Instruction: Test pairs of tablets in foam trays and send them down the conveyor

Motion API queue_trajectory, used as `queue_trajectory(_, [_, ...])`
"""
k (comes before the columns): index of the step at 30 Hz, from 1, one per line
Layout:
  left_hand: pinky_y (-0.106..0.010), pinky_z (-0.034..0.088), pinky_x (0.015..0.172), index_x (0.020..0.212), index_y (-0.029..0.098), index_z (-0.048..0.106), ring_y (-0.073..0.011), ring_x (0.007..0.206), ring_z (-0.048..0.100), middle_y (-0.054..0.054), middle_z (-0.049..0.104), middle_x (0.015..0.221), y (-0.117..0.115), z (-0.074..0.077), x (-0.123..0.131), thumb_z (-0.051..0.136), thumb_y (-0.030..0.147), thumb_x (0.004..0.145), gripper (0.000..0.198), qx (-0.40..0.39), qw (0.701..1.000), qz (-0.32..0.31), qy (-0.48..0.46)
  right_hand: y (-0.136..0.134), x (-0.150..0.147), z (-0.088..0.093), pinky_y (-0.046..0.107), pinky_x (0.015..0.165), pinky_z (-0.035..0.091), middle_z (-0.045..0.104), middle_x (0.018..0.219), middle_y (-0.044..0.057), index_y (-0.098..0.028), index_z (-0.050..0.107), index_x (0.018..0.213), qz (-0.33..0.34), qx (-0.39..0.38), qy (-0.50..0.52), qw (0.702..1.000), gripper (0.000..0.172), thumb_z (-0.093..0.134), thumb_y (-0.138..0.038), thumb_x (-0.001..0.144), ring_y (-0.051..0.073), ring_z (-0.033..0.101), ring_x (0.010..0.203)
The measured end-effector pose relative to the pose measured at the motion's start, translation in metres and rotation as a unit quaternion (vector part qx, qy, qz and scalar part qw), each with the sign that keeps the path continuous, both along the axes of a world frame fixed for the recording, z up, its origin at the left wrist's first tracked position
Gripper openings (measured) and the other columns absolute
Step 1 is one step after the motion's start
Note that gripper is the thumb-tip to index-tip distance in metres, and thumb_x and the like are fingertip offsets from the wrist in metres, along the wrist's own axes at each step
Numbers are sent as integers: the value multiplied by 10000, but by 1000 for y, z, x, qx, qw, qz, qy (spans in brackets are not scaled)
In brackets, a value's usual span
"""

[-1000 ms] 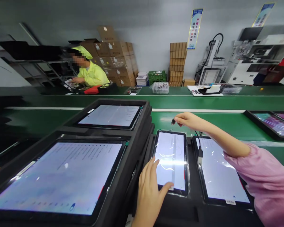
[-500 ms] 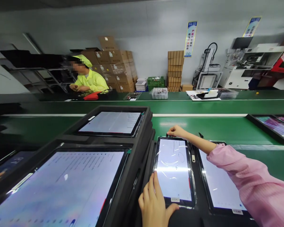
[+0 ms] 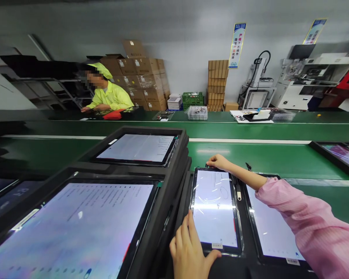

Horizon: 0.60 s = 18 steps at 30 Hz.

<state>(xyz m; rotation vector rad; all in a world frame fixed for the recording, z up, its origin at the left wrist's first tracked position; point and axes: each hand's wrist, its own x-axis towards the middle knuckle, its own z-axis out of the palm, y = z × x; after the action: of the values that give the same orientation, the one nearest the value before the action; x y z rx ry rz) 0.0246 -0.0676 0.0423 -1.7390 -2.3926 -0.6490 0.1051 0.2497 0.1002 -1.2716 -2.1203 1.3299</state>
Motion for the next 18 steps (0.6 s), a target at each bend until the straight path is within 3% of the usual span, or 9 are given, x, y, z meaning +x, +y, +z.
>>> queue_trajectory(7, [-452,398,969,1569,138,109,-362,1228,524,-215,544,1391,0,-2,0,870,426,637,1237,7,1000,1,-3,-1,1,3,230,536,355,562,532,-20,-152,638,613,17,-27,-2,1000,336,737,-438,758,87,456,511])
queue_trajectory(14, [-456,380,978,1558,140,121,-361,1231,522,-209,554,1379,1,1,1,869,385,625,1220,-2,1000,4,-12,16,-9,19,218,499,362,568,517,-21,-152,620,552,113,-98,-52,987,330,794,-403,677,72,447,472])
queue_trajectory(18, [-453,368,992,1560,144,129,-354,1239,510,-192,556,1370,2,3,2,876,353,601,1234,0,1000,9,-23,18,-11,20,214,518,390,563,527,-30,-160,606,567,131,-106,-51,984,358,810,-444,641,71,458,487])
